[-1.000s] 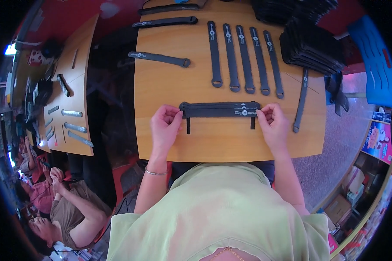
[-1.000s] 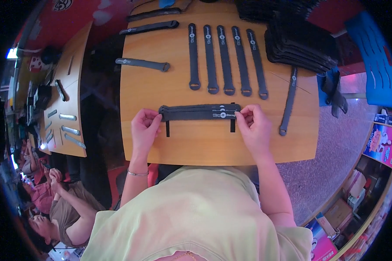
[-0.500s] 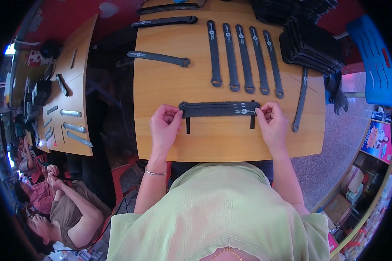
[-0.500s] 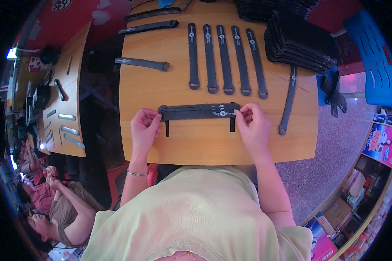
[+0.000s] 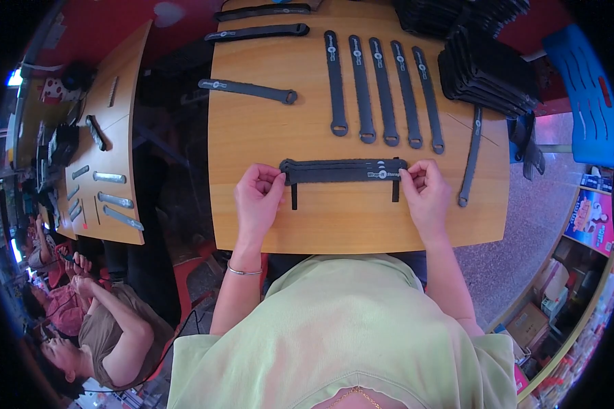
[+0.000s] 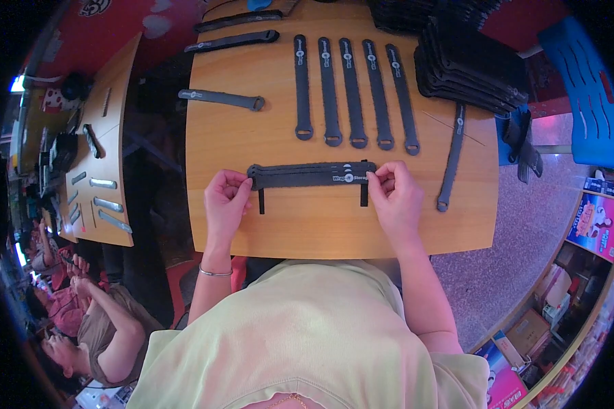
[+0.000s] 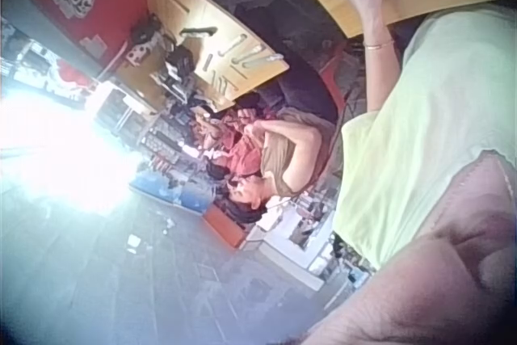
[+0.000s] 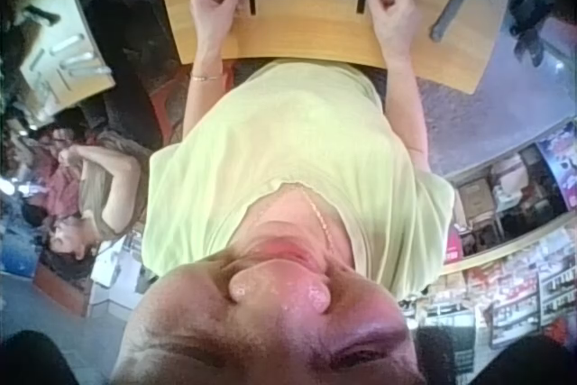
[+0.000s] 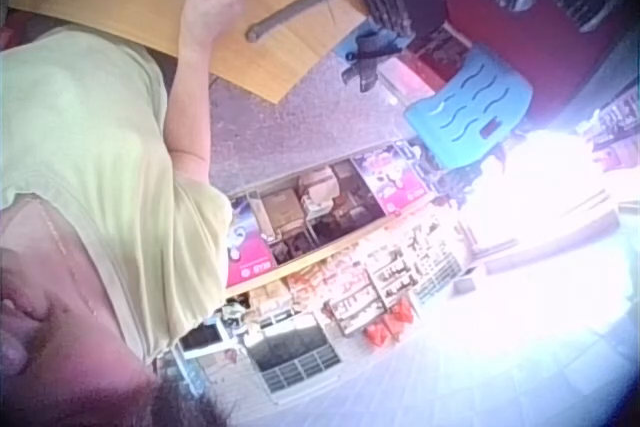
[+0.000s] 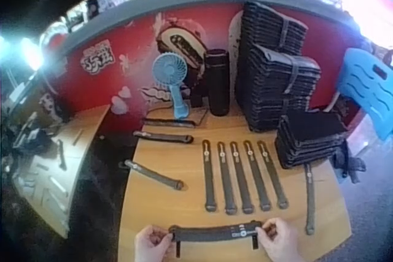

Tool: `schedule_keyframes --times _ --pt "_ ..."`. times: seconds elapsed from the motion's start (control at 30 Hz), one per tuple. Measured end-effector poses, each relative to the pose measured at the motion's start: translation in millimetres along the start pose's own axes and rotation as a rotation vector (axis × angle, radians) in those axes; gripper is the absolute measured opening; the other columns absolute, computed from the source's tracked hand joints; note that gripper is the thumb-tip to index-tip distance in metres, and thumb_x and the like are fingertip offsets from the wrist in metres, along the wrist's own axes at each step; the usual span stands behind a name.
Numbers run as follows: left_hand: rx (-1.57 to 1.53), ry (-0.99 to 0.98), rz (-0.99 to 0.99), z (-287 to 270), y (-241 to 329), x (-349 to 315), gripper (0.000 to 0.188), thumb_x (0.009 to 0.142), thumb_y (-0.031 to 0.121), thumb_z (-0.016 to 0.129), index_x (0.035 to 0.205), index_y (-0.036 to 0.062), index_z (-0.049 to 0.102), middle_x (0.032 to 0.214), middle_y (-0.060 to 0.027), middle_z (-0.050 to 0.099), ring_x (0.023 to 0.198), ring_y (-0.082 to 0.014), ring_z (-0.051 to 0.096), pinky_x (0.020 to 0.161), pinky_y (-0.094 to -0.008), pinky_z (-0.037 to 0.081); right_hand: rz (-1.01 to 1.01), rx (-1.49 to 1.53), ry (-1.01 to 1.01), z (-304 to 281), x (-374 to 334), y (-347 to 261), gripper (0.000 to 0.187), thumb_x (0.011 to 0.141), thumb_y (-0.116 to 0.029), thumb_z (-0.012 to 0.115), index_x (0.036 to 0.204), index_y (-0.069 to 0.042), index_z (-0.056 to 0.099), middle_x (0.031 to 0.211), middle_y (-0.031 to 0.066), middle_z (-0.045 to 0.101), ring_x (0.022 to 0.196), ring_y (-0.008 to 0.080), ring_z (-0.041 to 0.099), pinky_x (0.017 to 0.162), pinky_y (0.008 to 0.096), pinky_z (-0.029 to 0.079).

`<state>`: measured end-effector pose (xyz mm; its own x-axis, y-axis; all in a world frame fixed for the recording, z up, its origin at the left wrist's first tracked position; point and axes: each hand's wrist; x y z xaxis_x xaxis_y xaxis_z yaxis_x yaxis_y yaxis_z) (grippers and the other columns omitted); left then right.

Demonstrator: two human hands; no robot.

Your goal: Assembling black straps by inserting small metal bars into pre-made holes and then stacking them.

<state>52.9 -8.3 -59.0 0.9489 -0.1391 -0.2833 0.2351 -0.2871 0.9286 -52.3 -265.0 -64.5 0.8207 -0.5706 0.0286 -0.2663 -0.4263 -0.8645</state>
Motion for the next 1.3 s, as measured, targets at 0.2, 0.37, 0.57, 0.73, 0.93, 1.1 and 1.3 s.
schedule_keyframes --times 0.2,0.37,0.57,0.73,0.93,1.1,1.3 --pt "-0.006 0.003 0.025 1 -4 0 0.007 0.084 0.001 0.063 0.085 -0.0009 0.056 0.066 -0.0005 0.057 0.050 -0.0037 0.052 0.042 -0.0176 0.039 -0.014 -0.025 0.020 0 -1 0 0.017 0.080 -0.006 0.070 0.083 -0.003 0.053 0.066 0.0041 0.058 0.053 0.0107 0.056 0.049 0.0250 0.043" --pt "0.000 0.020 0.040 2 -2 -2 0.007 0.084 0.000 0.063 0.085 -0.0011 0.056 0.065 -0.0004 0.057 0.049 -0.0040 0.052 0.042 -0.0179 0.039 -0.031 -0.030 0.038 3 -2 0 0.018 0.079 -0.005 0.070 0.083 -0.003 0.053 0.068 0.0045 0.057 0.054 0.0115 0.055 0.049 0.0257 0.043" --pt "0.036 0.054 0.166 3 -14 -1 0.010 0.082 -0.005 0.062 0.087 -0.0024 0.054 0.083 -0.0045 0.054 0.048 -0.0050 0.052 0.042 -0.0190 0.038 -0.073 -0.062 0.083 1 -3 2 0.018 0.080 -0.005 0.070 0.087 -0.003 0.054 0.071 0.0039 0.054 0.056 0.0111 0.054 0.050 0.0255 0.044" --pt "0.039 0.096 0.236 3 -7 -8 0.013 0.081 -0.005 0.063 0.090 -0.0021 0.054 0.092 -0.0060 0.050 0.055 -0.0056 0.055 0.045 -0.0184 0.039 -0.004 0.159 0.125 1 -4 1 0.010 0.085 -0.003 0.062 0.091 -0.001 0.055 0.072 0.0035 0.055 0.055 0.0097 0.053 0.051 0.0236 0.044" --pt "0.335 0.028 0.447 1 19 -12 0.012 0.086 0.001 0.060 0.098 0.0005 0.058 0.098 -0.0091 0.053 0.079 -0.0153 0.060 0.062 -0.0248 0.046 -0.052 0.151 0.070 -3 -6 4 0.008 0.093 -0.006 0.052 0.094 -0.001 0.057 0.076 0.0042 0.057 0.053 0.0070 0.052 0.048 0.0208 0.041" --pt "0.727 0.146 0.894 6 36 54 0.026 0.083 0.000 0.054 0.109 0.0033 0.058 0.115 -0.0136 0.056 0.106 -0.0297 0.053 0.089 -0.0376 0.043 -0.117 0.181 0.062 -2 -6 5 0.012 0.095 -0.009 0.050 0.092 -0.001 0.059 0.078 0.0029 0.058 0.052 0.0047 0.051 0.045 0.0186 0.039" --pt "1.121 0.148 0.975 3 33 101 0.043 0.078 0.000 0.052 0.120 0.0079 0.054 0.121 -0.0103 0.056 0.115 -0.0300 0.050 0.097 -0.0391 0.038 -0.253 -0.007 0.086 -5 -8 8 0.011 0.093 -0.008 0.054 0.088 0.000 0.059 0.075 0.0036 0.056 0.051 0.0064 0.050 0.046 0.0207 0.038"
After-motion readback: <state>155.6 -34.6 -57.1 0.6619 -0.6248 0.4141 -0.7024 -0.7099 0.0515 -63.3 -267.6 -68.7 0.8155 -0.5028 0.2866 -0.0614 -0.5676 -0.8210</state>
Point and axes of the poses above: each hand's wrist, its own x-axis towards the middle knuckle, its own z-axis out of the palm, y = z × x
